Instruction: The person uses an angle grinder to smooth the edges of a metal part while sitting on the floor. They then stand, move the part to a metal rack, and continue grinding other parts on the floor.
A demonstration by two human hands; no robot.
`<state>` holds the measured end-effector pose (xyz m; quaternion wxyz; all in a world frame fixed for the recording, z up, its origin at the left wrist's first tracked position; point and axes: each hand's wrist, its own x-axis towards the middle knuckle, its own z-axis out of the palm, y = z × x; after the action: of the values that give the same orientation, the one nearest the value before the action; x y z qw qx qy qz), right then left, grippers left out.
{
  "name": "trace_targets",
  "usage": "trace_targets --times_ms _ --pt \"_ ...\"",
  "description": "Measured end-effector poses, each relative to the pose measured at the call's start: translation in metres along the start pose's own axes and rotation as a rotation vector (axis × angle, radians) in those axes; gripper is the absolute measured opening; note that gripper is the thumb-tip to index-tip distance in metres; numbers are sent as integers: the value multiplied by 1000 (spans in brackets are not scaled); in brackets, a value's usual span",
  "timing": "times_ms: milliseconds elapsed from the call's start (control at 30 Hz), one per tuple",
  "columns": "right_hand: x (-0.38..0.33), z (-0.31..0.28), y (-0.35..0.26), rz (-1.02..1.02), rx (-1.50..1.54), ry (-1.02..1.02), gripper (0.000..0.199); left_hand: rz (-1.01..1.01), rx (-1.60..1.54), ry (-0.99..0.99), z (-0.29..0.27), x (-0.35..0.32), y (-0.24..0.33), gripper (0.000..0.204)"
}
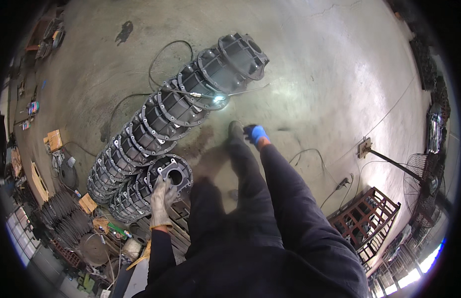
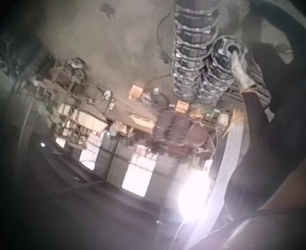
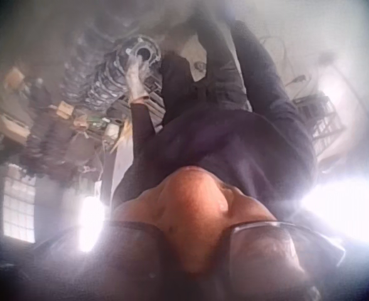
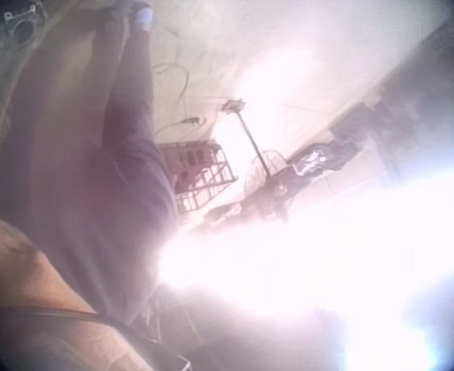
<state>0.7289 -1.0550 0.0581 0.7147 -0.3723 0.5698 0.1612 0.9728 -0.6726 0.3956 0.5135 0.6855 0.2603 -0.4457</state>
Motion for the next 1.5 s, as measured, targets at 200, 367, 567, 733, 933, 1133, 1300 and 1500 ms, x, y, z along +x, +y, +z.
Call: trace_targets --times_ms 200,367,567,733,933,1133,1300,1500 --pt "60 4 -86 34 289 94 57 187 344 -246 141 91 60 70" --pt "117 10 -100 110 532 270 69 778 1547 -294 240 200 101 88" --pt "139 8 -102 -212 1043 52 45 1416 1603 -505 315 313 118 78" --pt "71 17 -128 -290 971 20 46 1305 1587 -695 337 299 135 58" --pt "-32 11 -199 -255 908 4 49 1094 1438 -861 327 242 170 44" --pt "-78 19 -256 -319 763 -96 51 796 1410 -590 301 199 203 37" --pt "-98 21 -227 -206 745 -2 47 362 1787 -334 308 190 249 40" --pt "-119 20 -187 88 678 37 37 537 1426 -31 346 224 270 34"
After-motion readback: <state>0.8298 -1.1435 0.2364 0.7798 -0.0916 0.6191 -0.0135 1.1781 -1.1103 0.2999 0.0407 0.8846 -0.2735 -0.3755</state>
